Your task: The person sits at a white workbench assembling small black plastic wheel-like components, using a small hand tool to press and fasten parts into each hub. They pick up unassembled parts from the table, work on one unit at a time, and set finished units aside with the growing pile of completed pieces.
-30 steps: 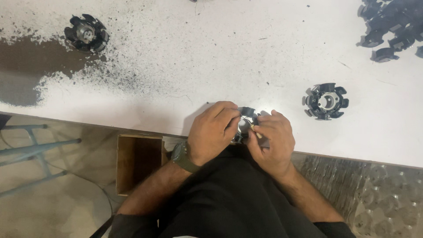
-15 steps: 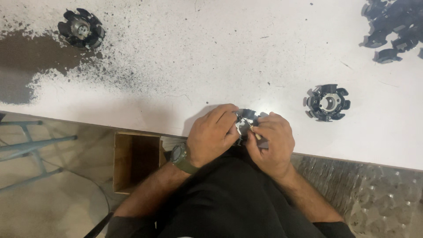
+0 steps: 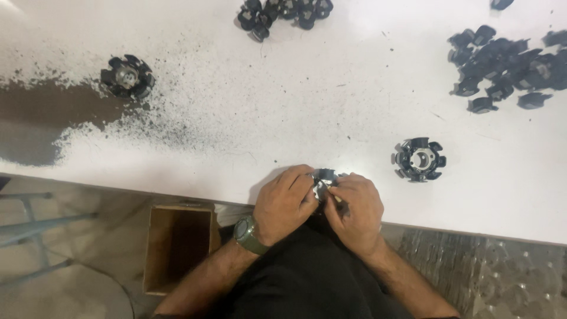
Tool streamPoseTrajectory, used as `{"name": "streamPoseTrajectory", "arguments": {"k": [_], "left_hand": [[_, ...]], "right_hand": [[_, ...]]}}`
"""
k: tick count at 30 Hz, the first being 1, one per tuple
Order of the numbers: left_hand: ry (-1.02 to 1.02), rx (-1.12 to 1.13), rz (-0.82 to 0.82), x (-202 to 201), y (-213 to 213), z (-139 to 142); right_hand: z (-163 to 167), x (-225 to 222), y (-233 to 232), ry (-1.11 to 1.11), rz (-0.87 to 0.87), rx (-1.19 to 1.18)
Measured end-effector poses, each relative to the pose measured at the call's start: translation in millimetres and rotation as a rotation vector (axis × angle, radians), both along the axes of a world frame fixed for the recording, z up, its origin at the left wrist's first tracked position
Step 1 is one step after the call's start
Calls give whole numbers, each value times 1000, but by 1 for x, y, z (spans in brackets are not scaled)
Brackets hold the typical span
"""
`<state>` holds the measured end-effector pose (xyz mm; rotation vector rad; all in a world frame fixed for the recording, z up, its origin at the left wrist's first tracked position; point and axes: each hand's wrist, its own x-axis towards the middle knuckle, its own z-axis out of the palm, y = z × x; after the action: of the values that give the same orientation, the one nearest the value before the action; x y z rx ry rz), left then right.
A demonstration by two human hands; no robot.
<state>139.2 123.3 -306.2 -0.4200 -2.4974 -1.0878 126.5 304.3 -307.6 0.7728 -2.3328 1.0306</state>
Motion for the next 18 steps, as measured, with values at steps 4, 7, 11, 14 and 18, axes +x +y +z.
{"name": "streamPoseTrajectory", "arguments": {"k": [4,7,11,14,18], "left_hand": [[-10,8,-14,-3,-2,9],[-41,5,-55,-2,-3,10],[-128,40,-187,1,-22,4],[25,-178,0,-6,-81,3],[168,-359,527,-12,-196,11]], "right_hand": [[5,-3,-3,23,13,-17],[4,-4,-2,34,20,24],[-5,-2,10,10,-15,73],[-10,-14,42,29,-99,115],[-14,-17,98,-36,-306,187]]}}
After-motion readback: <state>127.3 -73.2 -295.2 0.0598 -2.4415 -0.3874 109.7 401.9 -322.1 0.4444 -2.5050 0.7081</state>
